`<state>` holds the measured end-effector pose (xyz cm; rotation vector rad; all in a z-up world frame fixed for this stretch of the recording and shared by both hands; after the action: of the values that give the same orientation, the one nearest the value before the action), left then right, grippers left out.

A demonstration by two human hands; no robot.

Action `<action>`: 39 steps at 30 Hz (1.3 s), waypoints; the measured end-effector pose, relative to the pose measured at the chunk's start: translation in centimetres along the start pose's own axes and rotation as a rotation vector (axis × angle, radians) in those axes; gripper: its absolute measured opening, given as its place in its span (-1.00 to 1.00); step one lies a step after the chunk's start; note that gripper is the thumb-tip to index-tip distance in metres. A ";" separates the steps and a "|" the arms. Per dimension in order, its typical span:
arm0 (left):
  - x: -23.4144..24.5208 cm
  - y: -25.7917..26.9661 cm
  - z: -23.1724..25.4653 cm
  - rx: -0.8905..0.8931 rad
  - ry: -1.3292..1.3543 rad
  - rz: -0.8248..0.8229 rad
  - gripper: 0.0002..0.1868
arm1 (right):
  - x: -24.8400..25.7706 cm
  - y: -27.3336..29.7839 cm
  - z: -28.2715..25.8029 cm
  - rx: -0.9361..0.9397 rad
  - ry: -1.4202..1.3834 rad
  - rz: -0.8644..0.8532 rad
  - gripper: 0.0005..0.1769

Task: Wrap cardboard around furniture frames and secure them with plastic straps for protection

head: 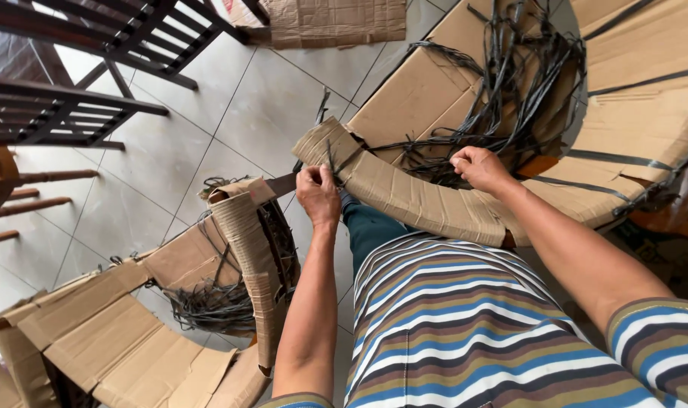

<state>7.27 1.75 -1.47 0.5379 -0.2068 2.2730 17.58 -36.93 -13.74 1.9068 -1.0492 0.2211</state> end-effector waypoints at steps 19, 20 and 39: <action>-10.0 7.1 7.8 -0.573 -0.491 -0.278 -0.93 | 0.2 -7.4 14.4 -0.213 0.506 -0.076 -0.69; -10.0 7.0 7.8 -0.584 -0.516 -0.276 -0.94 | 0.4 -7.2 12.9 -0.155 0.506 -0.094 -0.66; -9.7 7.1 9.0 -0.611 -0.501 -0.255 -0.97 | 7.5 -7.4 6.3 -0.003 0.561 0.145 -0.75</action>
<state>10.88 -12.31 2.42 0.7374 -0.9827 1.6720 26.13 -44.62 -18.01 1.6224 -0.7968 0.7860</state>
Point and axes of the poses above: each hand's wrist, its own y-axis away from the middle knuckle, its own x-axis out of the back of the hand, z = x × y, the point moved 7 cm from there along -y, towards the middle knuckle, and after that the axes turned 14 degrees about y, right-handed, at the moved point
